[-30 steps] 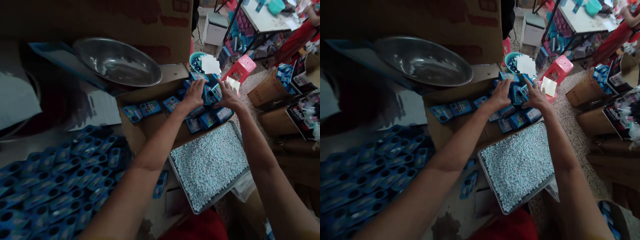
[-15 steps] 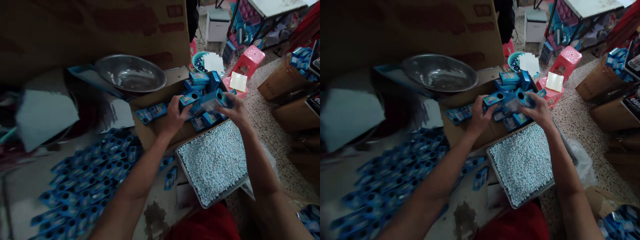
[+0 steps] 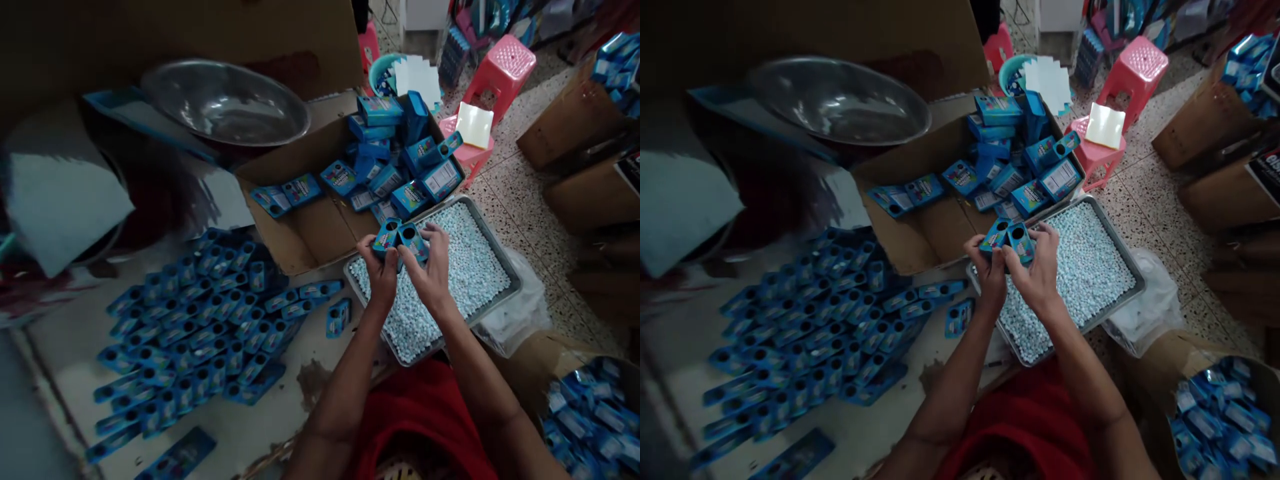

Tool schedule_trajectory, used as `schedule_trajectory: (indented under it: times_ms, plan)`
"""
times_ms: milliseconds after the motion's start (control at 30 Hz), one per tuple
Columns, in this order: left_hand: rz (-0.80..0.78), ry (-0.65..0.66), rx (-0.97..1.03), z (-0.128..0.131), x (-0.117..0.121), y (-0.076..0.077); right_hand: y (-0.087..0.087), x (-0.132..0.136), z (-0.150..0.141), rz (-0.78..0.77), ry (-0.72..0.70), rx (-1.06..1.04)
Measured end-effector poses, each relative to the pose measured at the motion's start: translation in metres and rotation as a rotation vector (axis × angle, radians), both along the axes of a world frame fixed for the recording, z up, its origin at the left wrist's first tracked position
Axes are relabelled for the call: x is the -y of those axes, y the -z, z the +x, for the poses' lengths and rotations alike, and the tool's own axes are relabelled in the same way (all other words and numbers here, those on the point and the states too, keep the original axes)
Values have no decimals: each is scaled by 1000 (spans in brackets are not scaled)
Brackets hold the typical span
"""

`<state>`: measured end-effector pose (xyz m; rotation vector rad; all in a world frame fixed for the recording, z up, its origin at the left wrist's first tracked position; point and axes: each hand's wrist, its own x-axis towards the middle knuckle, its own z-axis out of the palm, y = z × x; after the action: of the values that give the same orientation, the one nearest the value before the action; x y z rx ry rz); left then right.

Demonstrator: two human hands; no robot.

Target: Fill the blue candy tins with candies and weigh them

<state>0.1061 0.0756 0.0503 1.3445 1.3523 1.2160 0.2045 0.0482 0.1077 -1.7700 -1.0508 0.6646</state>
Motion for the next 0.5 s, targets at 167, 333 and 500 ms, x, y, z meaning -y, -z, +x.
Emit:
schedule_trajectory:
  times_ms: [167,333,500]
  plan:
    - [-172,-37,40,-6,26,10,20,40,14,-138,-325,-304]
    - [-166,55,52,-11,56,20,51,60,27,-100,-305,-197]
    - [-350,-71,169,-4,75,30,75,82,4,-78,-160,-42]
